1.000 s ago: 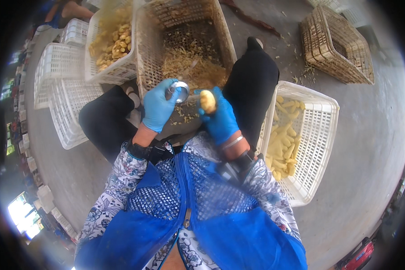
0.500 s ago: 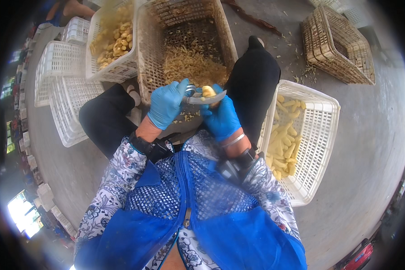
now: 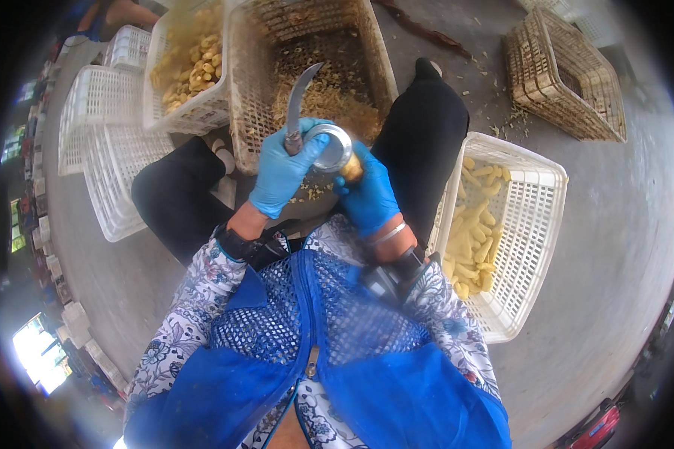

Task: The person peels ginger by hand using a scraper tool. They pick up pieces of ginger from a white plastic crate, scrape off the skin into a brown waste basket, and place the peeled ginger into another white crate.

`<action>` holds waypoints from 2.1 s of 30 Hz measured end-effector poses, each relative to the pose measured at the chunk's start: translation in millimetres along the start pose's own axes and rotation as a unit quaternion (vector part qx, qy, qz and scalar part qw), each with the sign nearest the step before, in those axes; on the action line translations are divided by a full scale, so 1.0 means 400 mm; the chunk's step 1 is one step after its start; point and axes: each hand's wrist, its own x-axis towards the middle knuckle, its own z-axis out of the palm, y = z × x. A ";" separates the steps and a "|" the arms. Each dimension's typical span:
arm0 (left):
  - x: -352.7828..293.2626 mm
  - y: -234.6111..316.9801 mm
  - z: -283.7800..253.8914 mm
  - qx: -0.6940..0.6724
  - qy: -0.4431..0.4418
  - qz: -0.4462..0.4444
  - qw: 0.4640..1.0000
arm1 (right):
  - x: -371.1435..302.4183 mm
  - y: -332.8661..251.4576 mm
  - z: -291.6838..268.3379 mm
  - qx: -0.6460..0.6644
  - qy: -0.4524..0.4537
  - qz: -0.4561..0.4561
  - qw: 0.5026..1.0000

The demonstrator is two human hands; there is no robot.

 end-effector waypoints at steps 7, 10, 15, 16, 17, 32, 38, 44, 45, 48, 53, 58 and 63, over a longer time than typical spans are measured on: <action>-0.013 -0.048 -0.003 -0.001 0.010 -0.030 1.000 | 0.011 0.024 -0.047 -0.066 -0.037 0.006 0.997; -0.029 -0.056 -0.014 -0.009 0.001 -0.038 0.999 | 0.001 0.023 -0.047 -0.088 -0.033 -0.003 0.996; -0.075 -0.121 -0.119 0.053 0.061 -0.065 0.995 | -0.042 -0.018 -0.032 0.000 -0.086 0.007 0.996; -0.071 -0.124 -0.142 0.015 0.114 -0.103 0.988 | -0.053 -0.029 -0.024 0.022 -0.103 0.006 0.994; -0.077 -0.128 -0.148 0.015 0.110 -0.103 0.988 | -0.039 -0.027 -0.031 0.012 -0.115 0.011 0.993; -0.042 -0.078 -0.024 -0.037 0.009 -0.077 0.996 | -0.029 0.037 -0.026 -0.132 0.017 -0.065 0.989; -0.090 -0.168 -0.157 -0.016 0.135 -0.221 0.966 | -0.050 -0.046 0.002 -0.009 -0.081 -0.052 0.995; 0.007 0.028 -0.017 -0.079 0.009 -0.017 0.997 | 0.004 -0.009 -0.036 -0.024 -0.101 -0.023 0.994; 0.013 0.017 -0.018 -0.080 0.012 -0.017 0.997 | 0.010 -0.006 -0.040 0.035 -0.116 0.007 0.993; 0.005 -0.042 -0.016 -0.044 -0.047 0.025 0.998 | 0.002 -0.019 -0.053 0.052 -0.152 0.065 0.985; -0.041 -0.086 -0.068 0.045 -0.032 -0.087 0.995 | -0.030 0.012 -0.018 0.035 -0.071 0.044 0.996; -0.040 -0.105 -0.203 -0.022 0.107 -0.140 0.984 | -0.068 -0.081 0.004 -0.036 -0.133 -0.042 0.990; -0.001 0.015 -0.044 -0.075 0.060 -0.080 0.992 | -0.040 -0.034 -0.014 -0.058 -0.081 -0.042 0.994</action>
